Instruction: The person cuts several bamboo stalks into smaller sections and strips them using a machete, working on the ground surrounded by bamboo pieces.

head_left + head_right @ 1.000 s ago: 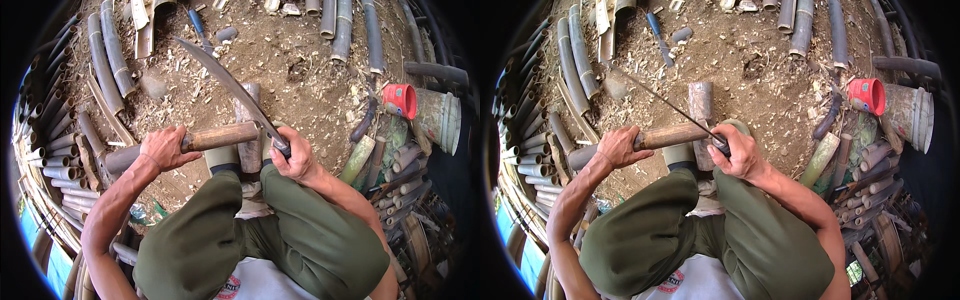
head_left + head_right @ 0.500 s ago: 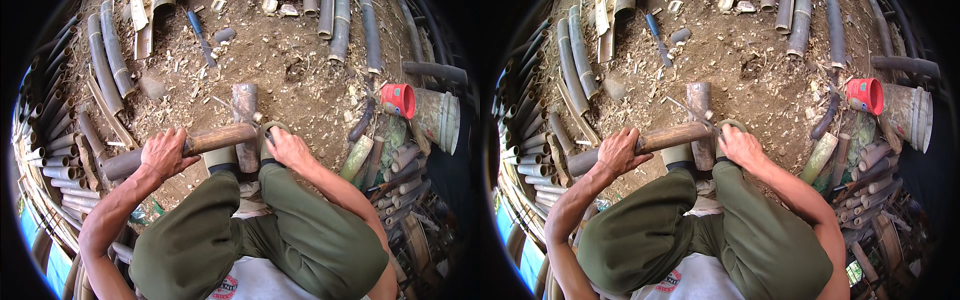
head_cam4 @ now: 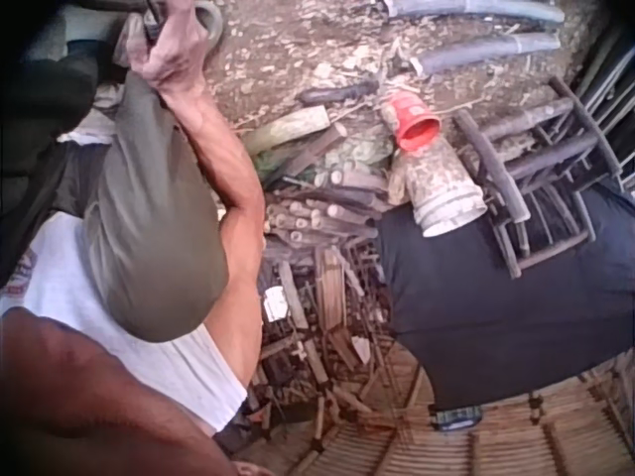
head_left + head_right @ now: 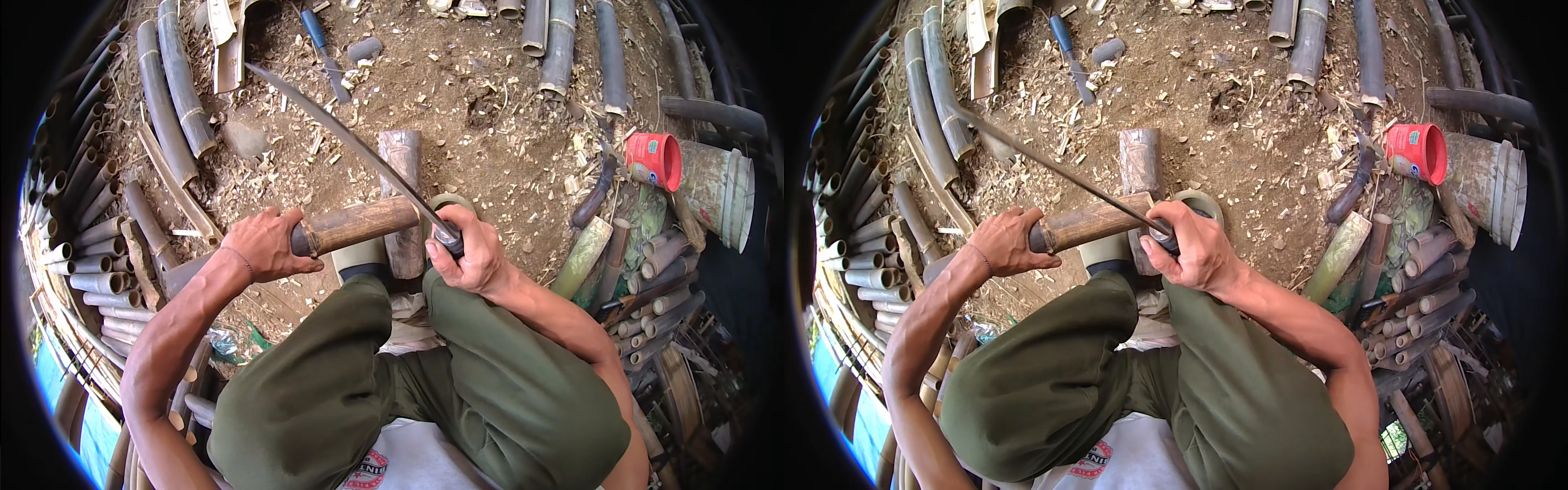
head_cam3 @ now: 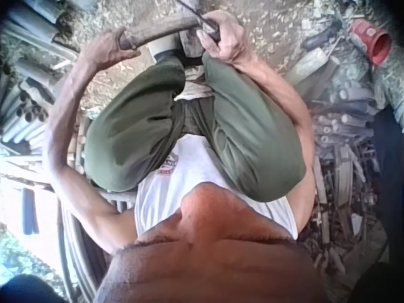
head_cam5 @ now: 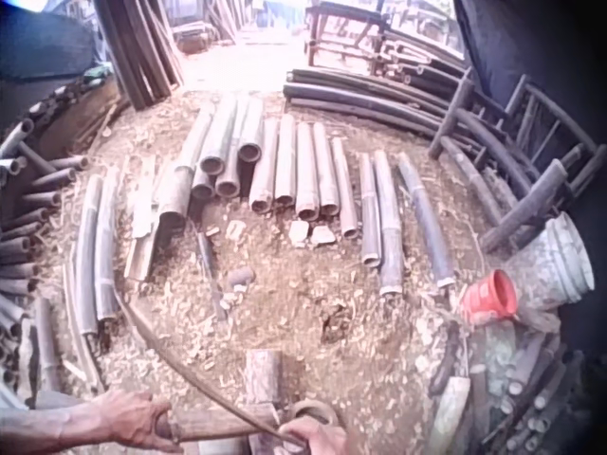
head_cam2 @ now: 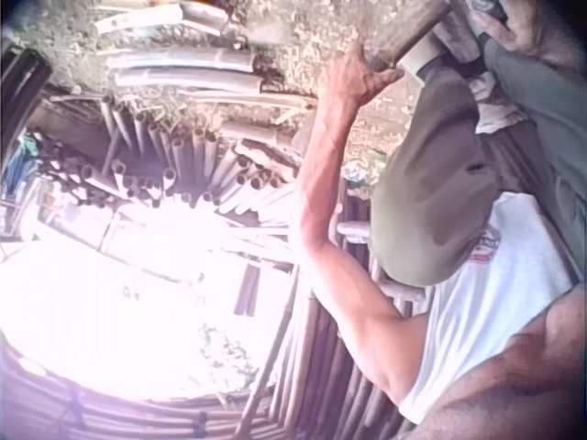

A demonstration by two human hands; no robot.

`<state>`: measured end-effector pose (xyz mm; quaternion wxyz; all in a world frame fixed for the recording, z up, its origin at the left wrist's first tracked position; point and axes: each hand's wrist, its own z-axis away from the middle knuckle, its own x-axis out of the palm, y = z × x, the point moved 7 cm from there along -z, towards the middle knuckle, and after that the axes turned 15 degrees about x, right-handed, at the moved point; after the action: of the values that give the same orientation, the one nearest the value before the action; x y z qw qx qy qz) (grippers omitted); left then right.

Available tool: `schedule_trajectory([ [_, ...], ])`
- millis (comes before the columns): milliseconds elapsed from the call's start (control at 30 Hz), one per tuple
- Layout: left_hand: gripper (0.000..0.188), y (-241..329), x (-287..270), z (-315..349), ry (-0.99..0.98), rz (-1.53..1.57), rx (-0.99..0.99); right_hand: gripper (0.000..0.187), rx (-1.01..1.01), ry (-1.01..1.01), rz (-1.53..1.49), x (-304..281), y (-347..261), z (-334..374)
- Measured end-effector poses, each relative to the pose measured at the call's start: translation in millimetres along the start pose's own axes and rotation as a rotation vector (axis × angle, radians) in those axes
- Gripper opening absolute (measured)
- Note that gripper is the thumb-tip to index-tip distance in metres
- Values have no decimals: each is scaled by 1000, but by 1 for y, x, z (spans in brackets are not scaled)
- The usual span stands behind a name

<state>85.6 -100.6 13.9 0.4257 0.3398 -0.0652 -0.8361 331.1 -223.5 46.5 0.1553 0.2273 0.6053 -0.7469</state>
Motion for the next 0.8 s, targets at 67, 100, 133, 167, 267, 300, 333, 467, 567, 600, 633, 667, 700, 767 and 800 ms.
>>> schedule_trajectory([
  [67,80,3,-3,-5,-64,12,-14,29,-16,-3,154,15,41,6],
  [100,80,3,-3,-5,-61,0,-18,30,230,-186,363,29,69,1],
  [133,81,3,-3,-4,-58,-13,-22,32,407,-339,339,33,92,-3],
  [167,81,5,-4,-4,-54,-26,-25,32,433,-342,287,32,97,5],
  [267,80,3,0,-1,-50,-6,-41,30,212,-137,37,19,38,-4],
  [300,79,5,-2,2,-59,-17,-52,30,92,-65,-7,8,13,-11],
  [333,79,5,-1,3,-53,-20,-51,31,-5,4,-56,1,-9,-6],
  [467,79,10,-7,0,-44,-30,-42,28,73,-45,225,23,56,4],
  [567,77,11,-11,0,7,-53,-37,28,394,-319,217,27,90,-9],
  [600,76,10,-6,2,16,-59,-32,29,366,-284,93,27,77,-5],
  [633,73,5,2,5,34,-48,-57,30,286,-220,41,25,49,5],
  [667,71,8,2,7,67,-88,-53,31,170,-130,5,13,21,-2],
  [700,69,13,3,12,94,-131,-47,32,59,-40,-35,4,2,-5],
  [767,68,16,1,13,97,-168,-76,34,-55,40,-88,2,3,-1],
  [800,68,18,-1,11,131,-194,-61,33,-79,54,-66,5,15,1],
])
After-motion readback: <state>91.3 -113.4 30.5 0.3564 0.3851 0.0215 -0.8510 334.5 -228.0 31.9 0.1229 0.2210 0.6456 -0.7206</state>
